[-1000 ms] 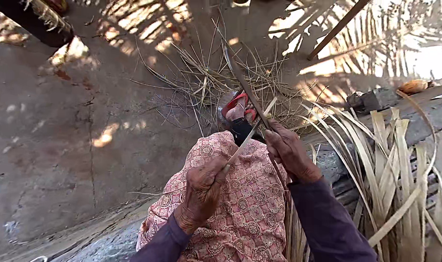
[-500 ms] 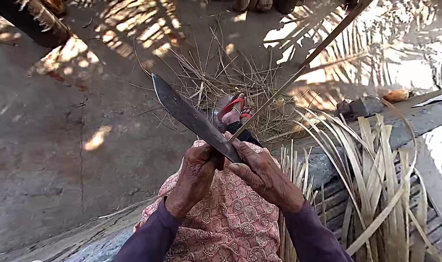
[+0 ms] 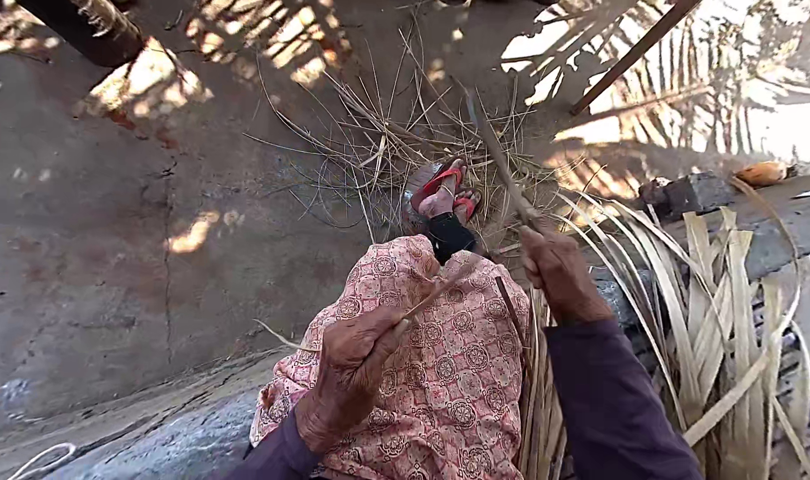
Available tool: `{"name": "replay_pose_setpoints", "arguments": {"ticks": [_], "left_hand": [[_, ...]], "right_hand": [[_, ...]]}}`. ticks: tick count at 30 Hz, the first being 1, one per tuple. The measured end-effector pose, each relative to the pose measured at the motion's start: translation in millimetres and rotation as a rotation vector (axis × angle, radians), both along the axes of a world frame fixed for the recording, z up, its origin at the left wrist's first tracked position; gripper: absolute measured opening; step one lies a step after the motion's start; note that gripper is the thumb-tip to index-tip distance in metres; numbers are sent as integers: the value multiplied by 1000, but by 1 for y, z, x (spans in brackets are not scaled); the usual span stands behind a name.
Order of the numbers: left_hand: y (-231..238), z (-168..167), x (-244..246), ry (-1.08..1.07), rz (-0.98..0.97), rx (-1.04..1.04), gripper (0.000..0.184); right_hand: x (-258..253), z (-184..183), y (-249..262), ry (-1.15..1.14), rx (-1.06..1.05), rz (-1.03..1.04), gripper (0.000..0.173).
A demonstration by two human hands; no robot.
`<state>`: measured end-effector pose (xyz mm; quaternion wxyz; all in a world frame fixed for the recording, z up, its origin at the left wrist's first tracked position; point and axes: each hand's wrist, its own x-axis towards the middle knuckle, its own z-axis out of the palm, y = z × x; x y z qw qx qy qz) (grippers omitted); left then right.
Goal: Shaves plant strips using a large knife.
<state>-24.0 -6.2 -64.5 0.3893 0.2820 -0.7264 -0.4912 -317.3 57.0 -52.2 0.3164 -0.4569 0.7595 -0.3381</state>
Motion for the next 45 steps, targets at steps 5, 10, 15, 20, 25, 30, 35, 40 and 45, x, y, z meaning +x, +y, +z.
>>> {"name": "replay_pose_setpoints", "arguments": {"ticks": [5,10,15,20,25,30,35,40,45], "left_hand": [[-26,-9,-10,-78,180,169,22],[-28,8,-38,4,159,283,29],[-24,38,-51,123,132,444,33],[-8,46,-60,205,-66,279,25],[3,50,-59,197,-129,242,27],[11,49,-58,229,-15,263,26],[9,30,-54,211,29,156,18],[11,24,-43,182,24,86,19],[4,16,-5,76,90,163,22]], "right_hand": [[-4,21,27,-181,-98,-86,72],[55,30,36,-65,-197,171,86],[89,43,36,21,-294,246,85],[91,61,36,192,-319,214,74],[92,68,43,286,-339,222,71],[92,65,37,296,-316,272,69],[79,52,28,287,-303,373,71],[64,39,22,314,-240,310,72],[-15,34,39,-226,-90,-218,50]]}}
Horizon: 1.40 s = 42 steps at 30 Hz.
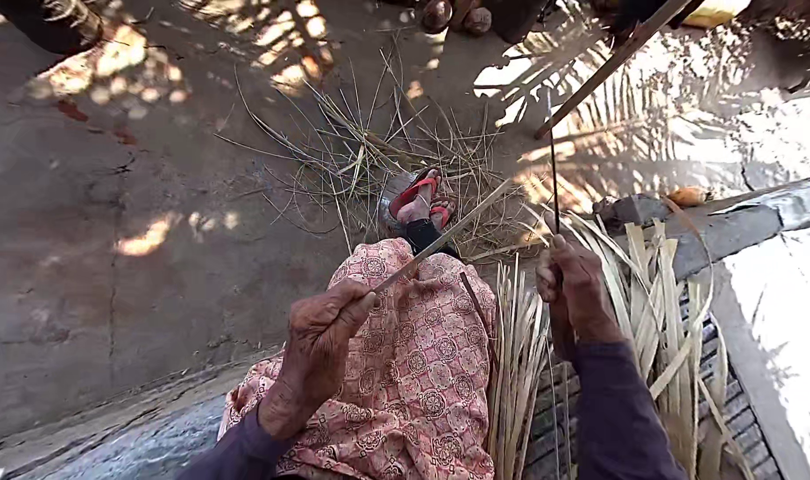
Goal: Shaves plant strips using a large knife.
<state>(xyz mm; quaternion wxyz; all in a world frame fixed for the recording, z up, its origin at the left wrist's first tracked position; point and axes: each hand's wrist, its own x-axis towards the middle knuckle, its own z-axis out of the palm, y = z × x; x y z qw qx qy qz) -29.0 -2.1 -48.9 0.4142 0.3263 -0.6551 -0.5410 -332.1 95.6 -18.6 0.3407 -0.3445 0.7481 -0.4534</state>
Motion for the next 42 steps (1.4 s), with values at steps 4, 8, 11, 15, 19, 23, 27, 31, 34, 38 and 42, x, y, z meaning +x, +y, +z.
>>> {"name": "replay_pose_setpoints", "arguments": {"ticks": [4,8,11,15,19,23,27,31,34,38,42], "left_hand": [[-13,-1,-17,-30,17,131,22],[-5,4,-16,-7,-103,95,20],[-2,4,-10,-6,-277,52,22],[-5,19,-23,2,-226,58,21],[3,22,-35,43,-82,107,27],[5,11,-33,52,-64,7,21],[13,7,-9,-7,-162,-158,29],[-2,-1,-4,-69,-72,61,22],[-5,1,-13,-53,-121,142,23],[-3,5,-3,-17,-318,117,23],[-3,22,-13,-7,-313,69,23]], "right_hand": [[48,16,10,113,-87,218,81],[90,10,-1,139,-140,432,85],[103,7,-6,80,-160,476,83],[117,13,-9,259,-182,488,73],[120,12,-12,439,-198,493,69],[109,0,-17,416,-198,538,73],[61,-7,-11,58,-37,256,58],[50,7,1,-125,-100,137,65],[82,17,7,58,-114,330,83],[100,14,2,4,-127,422,81],[114,17,1,108,-182,495,70]]}}
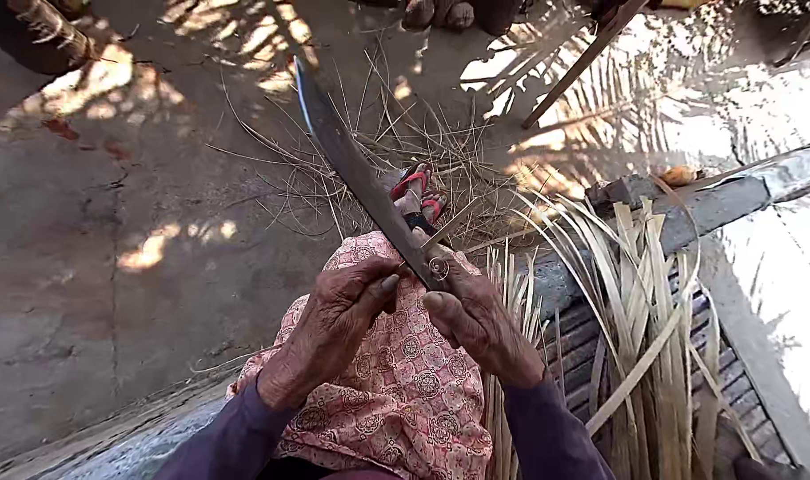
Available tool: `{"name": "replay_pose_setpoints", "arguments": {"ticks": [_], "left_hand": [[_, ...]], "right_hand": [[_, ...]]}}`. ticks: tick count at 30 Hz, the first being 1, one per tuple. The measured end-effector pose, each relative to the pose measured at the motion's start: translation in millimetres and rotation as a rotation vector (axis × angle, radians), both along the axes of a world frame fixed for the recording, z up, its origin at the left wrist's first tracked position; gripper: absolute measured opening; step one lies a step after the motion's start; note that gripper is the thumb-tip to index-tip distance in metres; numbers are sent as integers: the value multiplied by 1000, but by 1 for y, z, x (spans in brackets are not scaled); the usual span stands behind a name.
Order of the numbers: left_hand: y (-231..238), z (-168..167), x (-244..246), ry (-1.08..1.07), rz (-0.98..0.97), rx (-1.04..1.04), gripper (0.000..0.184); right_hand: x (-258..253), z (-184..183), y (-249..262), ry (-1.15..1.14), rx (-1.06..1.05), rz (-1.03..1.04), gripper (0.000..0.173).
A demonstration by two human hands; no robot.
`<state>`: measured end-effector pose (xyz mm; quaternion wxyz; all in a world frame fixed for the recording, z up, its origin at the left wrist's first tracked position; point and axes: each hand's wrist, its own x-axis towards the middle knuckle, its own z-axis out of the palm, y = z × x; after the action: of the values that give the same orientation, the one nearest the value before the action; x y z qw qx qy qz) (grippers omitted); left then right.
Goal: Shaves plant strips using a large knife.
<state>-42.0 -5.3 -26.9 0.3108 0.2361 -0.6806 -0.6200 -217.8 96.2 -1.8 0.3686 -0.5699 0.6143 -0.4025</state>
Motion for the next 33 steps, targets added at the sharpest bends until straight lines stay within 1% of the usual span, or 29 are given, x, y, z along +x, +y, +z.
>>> {"name": "replay_pose_setpoints", "arguments": {"ticks": [3,5,8,11,15,17,18,19,20,21,22,23,24,25,26,27,30,33], "left_hand": [[7,4,-14,50,145,7,25],[11,0,-15,44,192,-10,22],[14,-12,-10,34,205,-68,18],[17,-21,-7,49,219,-50,17],[21,-21,-6,83,226,30,18],[23,-20,1,96,208,-13,17],[24,-18,8,94,194,-79,18],[25,-14,20,79,169,-158,22],[26,-9,33,54,148,-207,26],[24,-6,43,29,154,-222,27],[19,-7,48,-3,181,-221,26],[14,-10,49,-36,201,-215,26],[10,-12,46,-67,190,-216,26],[6,-13,40,-79,166,-232,25],[4,-13,33,-89,141,-261,25],[4,-13,26,-106,124,-293,25],[9,-5,15,-163,109,-441,27],[17,2,19,-195,122,-557,26]], "right_hand": [[6,1,-2,122,-59,10,66],[2,-5,-3,106,-65,36,65],[-2,-14,-4,170,-32,67,64],[-2,-21,-4,297,-46,73,74],[-3,-27,-2,373,-86,87,80],[-7,-31,0,388,-79,62,80],[-16,-34,3,367,-41,4,74],[-31,-39,10,300,27,-109,64],[-50,-44,20,159,119,-264,55],[-67,-47,30,-15,185,-415,49],[-79,-45,34,-156,200,-498,45],[-80,-40,37,-230,194,-506,44],[-73,-33,43,-221,168,-473,55],[-61,-26,48,-137,142,-419,71],[-48,-19,51,-29,128,-352,82],[-34,-13,51,66,105,-288,85],[3,-5,45,276,1,-133,75],[26,-8,42,339,-29,-66,72]]}}
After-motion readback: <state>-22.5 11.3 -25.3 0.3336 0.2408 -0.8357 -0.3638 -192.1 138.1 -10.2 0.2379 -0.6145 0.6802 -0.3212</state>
